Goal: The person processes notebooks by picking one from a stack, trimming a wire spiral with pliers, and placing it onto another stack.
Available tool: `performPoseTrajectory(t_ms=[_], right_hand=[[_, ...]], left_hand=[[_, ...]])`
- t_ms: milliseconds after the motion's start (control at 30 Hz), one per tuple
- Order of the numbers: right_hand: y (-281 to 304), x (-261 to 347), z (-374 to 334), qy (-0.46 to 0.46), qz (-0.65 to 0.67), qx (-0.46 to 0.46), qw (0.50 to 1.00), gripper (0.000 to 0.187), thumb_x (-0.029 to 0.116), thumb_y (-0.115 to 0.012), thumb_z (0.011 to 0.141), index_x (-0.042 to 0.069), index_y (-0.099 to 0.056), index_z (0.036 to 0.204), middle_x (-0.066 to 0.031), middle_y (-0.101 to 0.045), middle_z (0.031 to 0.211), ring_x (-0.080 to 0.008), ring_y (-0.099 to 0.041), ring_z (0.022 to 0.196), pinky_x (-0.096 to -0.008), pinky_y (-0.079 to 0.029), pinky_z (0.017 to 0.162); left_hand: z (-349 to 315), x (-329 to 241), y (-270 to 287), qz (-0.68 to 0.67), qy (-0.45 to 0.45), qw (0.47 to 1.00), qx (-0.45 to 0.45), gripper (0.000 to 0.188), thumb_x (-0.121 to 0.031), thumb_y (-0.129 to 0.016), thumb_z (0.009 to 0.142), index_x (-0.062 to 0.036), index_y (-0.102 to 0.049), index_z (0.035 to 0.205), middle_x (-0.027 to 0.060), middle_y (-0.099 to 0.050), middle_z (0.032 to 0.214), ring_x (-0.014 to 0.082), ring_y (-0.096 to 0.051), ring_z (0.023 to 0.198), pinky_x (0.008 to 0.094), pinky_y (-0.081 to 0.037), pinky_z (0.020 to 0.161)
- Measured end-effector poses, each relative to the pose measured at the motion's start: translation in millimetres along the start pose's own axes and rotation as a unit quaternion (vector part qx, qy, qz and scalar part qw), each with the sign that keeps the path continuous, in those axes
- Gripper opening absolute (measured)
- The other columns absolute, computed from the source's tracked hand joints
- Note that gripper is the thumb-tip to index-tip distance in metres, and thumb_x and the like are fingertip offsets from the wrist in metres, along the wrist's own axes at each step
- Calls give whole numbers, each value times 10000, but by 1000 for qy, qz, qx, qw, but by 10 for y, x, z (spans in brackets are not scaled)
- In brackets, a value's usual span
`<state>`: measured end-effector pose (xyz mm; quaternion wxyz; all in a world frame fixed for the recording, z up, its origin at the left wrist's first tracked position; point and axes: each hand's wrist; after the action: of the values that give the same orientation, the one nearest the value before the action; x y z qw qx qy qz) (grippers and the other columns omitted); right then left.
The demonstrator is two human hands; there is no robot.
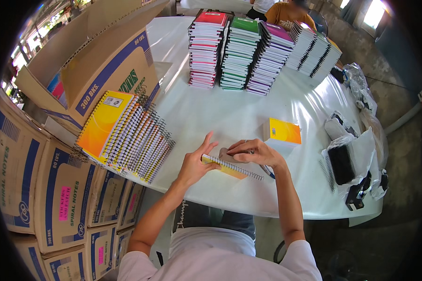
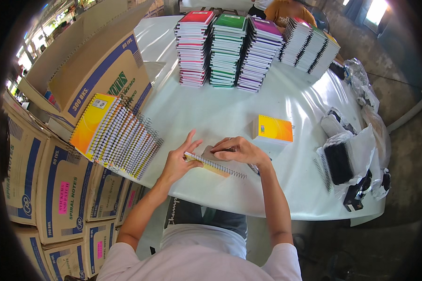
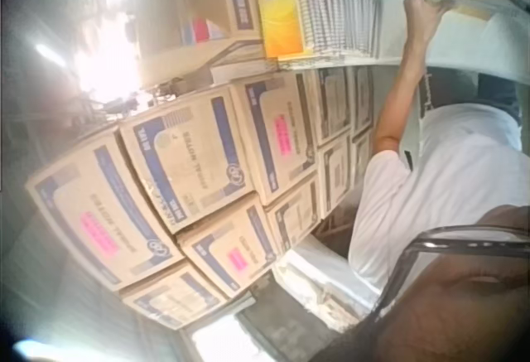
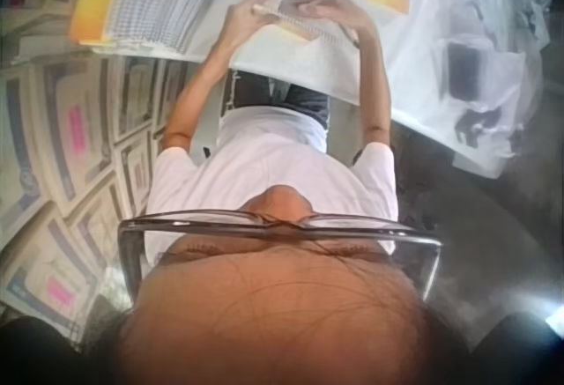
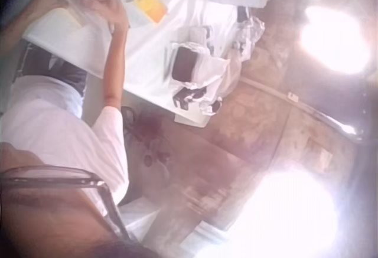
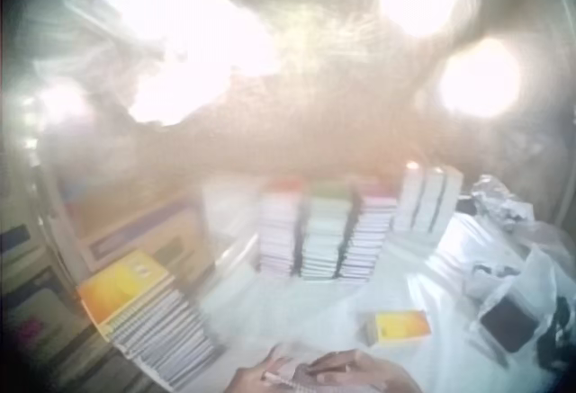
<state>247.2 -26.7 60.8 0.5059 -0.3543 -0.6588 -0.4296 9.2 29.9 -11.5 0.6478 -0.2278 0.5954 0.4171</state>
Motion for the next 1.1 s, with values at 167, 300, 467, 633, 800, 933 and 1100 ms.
performPoseTrajectory(t_ms=[167,300,467,633,800,933,1100], right_hand=[[-51,94,38,6,-27,28,999,403,270,-660,895,-37,-689,1154,-154,-657,1218,-241,-609,1097,-355,-461,953],[-24,13,105,20,31,10,999,372,242,-671,879,-19,-700,1143,-142,-658,1215,-232,-612,1087,-341,-465,939],[-119,147,88,-16,-95,-41,994,399,291,-674,868,-17,-710,1119,-147,-658,1200,-247,-615,1077,-335,-460,945],[196,109,-744,0,-197,-220,955,367,262,-723,840,13,-722,1110,-159,-672,1140,-253,-653,997,-339,-506,902],[344,-424,-1498,-178,-605,-362,686,352,200,-779,774,50,-721,1087,-151,-622,1270,-300,-561,1206,-369,-416,1007],[14,-626,-1141,-1,-540,-428,725,353,176,-776,788,125,-692,1127,-116,-598,1209,-297,-532,1164,-427,-391,994],[-393,-820,-746,-20,-555,-353,753,455,230,-692,876,129,-584,1306,-154,-499,1354,-326,-475,1243,-485,-345,1047]], left_hand=[[-15,37,12,0,15,1000,-7,1131,-43,-859,668,-231,-189,1559,209,-555,1368,277,-560,1260,354,-513,1009],[6,9,8,-31,35,999,-13,1149,-3,-854,671,-217,-169,1567,195,-540,1396,246,-571,1246,345,-500,1010],[2,110,67,-98,63,992,47,970,14,-797,754,-118,-255,1547,181,-519,1425,200,-516,1298,314,-426,1069],[47,75,239,-130,84,970,189,591,-94,-669,914,49,-419,1430,167,-510,1436,202,-455,1351,321,-345,1125],[24,94,210,-215,35,954,205,517,-128,-653,934,51,-481,1388,136,-512,1443,224,-417,1383,349,-319,1143],[2,110,227,-183,33,959,215,615,-190,-670,927,9,-413,1449,131,-502,1452,252,-405,1392,368,-303,1152],[-44,8,148,-267,31,949,167,607,-183,-656,936,-49,-410,1475,147,-467,1477,216,-437,1368,322,-317,1135]])
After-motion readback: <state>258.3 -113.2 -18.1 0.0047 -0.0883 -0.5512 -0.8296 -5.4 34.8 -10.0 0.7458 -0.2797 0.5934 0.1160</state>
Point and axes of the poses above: each hand's wrist, its own z-axis towards the middle knuckle, its own y-axis out of the back of the hand, x = y × z
